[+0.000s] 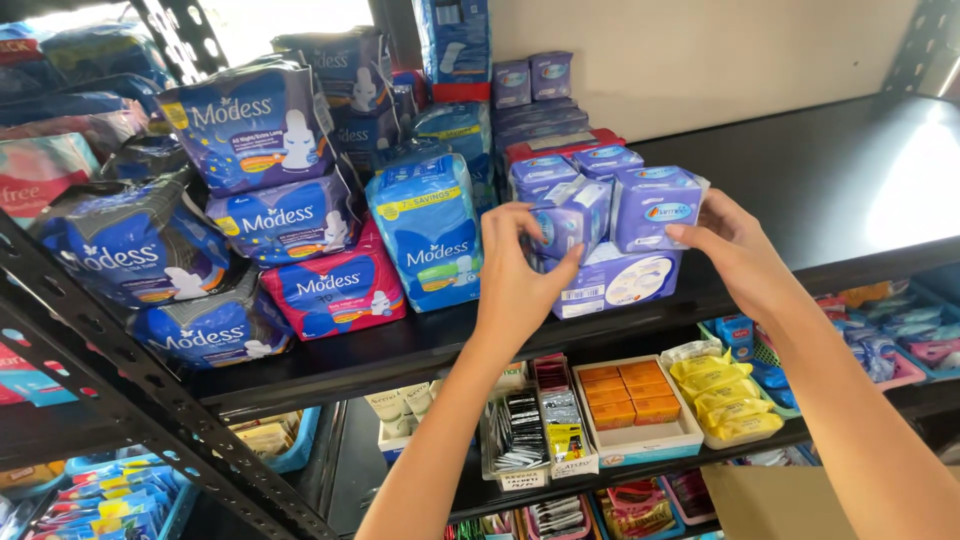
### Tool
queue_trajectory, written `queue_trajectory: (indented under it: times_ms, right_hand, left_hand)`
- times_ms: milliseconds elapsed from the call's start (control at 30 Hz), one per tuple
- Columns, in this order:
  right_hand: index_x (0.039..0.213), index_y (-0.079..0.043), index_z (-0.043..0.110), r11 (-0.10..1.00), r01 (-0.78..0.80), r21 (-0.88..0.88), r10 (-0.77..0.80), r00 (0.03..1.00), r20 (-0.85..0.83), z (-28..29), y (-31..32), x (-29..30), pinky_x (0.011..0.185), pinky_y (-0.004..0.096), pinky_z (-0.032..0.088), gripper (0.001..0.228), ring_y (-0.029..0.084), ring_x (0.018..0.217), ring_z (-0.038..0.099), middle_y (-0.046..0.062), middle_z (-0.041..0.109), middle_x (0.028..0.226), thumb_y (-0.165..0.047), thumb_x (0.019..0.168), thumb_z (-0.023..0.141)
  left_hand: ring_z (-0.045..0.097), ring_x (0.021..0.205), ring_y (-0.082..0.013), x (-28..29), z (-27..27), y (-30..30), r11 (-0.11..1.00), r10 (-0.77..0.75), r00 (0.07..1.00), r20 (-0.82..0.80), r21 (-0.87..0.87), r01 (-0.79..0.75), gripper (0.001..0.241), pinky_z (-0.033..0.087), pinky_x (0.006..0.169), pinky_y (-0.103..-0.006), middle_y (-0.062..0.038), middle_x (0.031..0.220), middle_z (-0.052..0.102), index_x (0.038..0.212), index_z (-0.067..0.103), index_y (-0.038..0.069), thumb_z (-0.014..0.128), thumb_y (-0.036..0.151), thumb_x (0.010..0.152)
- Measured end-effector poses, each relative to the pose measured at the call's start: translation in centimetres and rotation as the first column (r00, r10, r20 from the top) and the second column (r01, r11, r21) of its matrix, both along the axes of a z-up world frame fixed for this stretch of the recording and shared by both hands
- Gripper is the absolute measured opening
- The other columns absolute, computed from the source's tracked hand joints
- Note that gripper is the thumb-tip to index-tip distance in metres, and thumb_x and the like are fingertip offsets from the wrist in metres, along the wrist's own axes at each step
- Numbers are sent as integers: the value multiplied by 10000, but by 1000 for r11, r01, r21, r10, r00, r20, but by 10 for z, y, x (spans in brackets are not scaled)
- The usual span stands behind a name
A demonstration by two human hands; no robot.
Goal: Organizing and stocking sanitary pads on grocery store shelves from a cardboard box.
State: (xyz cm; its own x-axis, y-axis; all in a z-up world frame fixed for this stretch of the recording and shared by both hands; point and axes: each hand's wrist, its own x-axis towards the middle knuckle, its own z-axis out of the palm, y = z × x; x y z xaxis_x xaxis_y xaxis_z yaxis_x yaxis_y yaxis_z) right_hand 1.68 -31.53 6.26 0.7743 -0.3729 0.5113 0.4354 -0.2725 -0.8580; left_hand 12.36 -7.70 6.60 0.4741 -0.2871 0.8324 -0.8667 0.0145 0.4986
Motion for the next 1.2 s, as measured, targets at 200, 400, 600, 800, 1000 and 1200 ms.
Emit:
queue_trajectory:
  times_ms: [200, 400, 600, 800, 1000, 1200]
  right_hand:
    - [1349, -52, 603, 999, -7, -34, 6, 1000, -13, 2, 1, -2, 1020, 314, 455, 477, 128, 1152, 598, 26, 672, 1214, -140, 893, 712]
    - [1378, -48, 596, 999, 33, 4, -33, 999, 31, 2, -12, -2, 1034, 310, 445, 491, 127, 1164, 594, 28, 671, 1223, -146, 907, 693]
    - [1368, -38, 617, 999, 31, -11, -31, 999, -28, 3, -14, 10, 1051, 306, 429, 474, 131, 1166, 597, 42, 684, 1235, -165, 917, 686]
    - [1342, -18, 634, 983, 119, -142, -130, 989, -65, -5, -8, 24, 1028, 307, 450, 421, 137, 1161, 602, 49, 640, 1261, -179, 955, 662]
    - [1391, -40, 566, 1000, -20, -13, 18, 991, -129, 0, 13, 27, 1000, 281, 468, 419, 113, 1124, 613, 48, 681, 1243, -211, 1011, 529]
    - [1434, -50, 519, 997, -77, 22, 79, 989, -126, -4, 13, 32, 1025, 283, 464, 445, 106, 1163, 593, 38, 651, 1297, -218, 1022, 499]
  left_hand:
    - [619, 1115, -342, -12, -2, -13, 994, 113, 992, -49, 2, -113, 837, 523, 922, -407, -192, 1264, 534, 1305, 355, 40, 912, 258, 719]
    - [634, 1145, -298, -9, 24, 1, 980, 56, 998, 10, -190, -53, 742, 543, 948, -391, -167, 1248, 574, 1345, 405, 48, 849, 174, 764]
    - [637, 1120, -296, 6, 37, 3, 996, -23, 1000, 11, 88, 22, 556, 568, 907, -383, -107, 1204, 637, 1285, 593, 110, 817, 165, 778]
    - [490, 1318, -422, 3, 8, -9, 990, 129, 980, 148, 29, -135, 680, 452, 1086, -426, -272, 1435, 455, 1391, 492, 92, 789, 138, 781]
    - [288, 1523, -407, 31, -22, -29, 980, -175, 965, -197, 55, 189, 1000, 273, 1218, -382, -346, 1635, 193, 1599, -16, -51, 662, 151, 891]
    - [207, 1594, -363, 39, -32, -32, 968, -245, 952, -186, 17, 252, 943, 182, 1269, -354, -300, 1709, 128, 1606, -40, -91, 599, 88, 936]
